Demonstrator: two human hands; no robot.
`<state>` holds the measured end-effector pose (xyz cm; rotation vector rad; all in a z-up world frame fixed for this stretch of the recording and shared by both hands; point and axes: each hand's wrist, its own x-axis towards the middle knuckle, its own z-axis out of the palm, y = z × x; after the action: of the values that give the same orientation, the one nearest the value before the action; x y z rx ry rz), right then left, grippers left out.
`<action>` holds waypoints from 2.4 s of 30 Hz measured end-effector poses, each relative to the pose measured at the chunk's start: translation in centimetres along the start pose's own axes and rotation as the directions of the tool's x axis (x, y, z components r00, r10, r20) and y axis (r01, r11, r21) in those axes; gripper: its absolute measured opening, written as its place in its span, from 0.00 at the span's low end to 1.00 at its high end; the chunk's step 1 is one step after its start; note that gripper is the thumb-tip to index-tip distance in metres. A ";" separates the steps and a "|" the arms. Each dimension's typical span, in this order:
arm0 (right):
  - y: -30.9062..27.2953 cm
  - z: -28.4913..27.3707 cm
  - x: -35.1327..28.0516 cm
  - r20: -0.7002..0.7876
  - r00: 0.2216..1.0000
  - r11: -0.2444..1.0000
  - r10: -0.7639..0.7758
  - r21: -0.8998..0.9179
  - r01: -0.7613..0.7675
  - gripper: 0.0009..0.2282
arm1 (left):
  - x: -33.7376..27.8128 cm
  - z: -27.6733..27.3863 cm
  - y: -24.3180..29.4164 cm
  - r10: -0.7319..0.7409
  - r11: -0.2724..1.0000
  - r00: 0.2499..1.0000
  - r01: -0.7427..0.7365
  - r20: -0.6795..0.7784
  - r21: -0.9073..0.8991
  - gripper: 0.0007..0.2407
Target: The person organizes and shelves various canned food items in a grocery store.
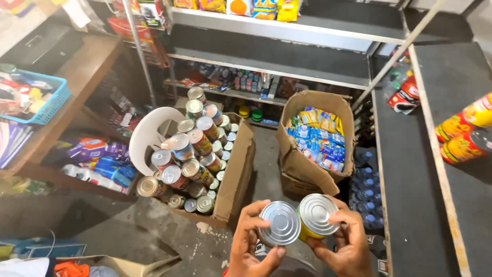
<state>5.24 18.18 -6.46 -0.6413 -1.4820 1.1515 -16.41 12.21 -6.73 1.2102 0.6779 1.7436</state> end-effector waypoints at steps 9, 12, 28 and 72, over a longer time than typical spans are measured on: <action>0.9 2.5 3.7 0.091 0.996 0.998 0.001 0.066 -0.008 0.32 | 1.5 -2.8 0.1 0.058 0.997 0.994 -0.053 -0.091 0.052 0.19; 1.2 2.7 4.6 0.107 0.993 0.997 0.042 0.064 -0.050 0.31 | 1.7 -3.2 0.1 0.056 0.991 0.990 -0.039 -0.128 0.132 0.19; 5.4 5.5 13.2 0.240 0.969 0.994 0.055 0.080 -0.076 0.30 | 6.8 -7.9 0.1 0.037 0.964 0.977 0.021 -0.211 0.265 0.19; 41.7 11.1 30.2 0.376 0.883 0.826 0.280 -0.564 -0.022 0.30 | 20.1 -22.7 -27.1 -0.088 0.519 0.774 0.573 -0.627 0.634 0.17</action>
<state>-21.01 56.91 -30.65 -0.9444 -2.2352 1.0332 -30.56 43.61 -28.39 0.9905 2.1025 1.3973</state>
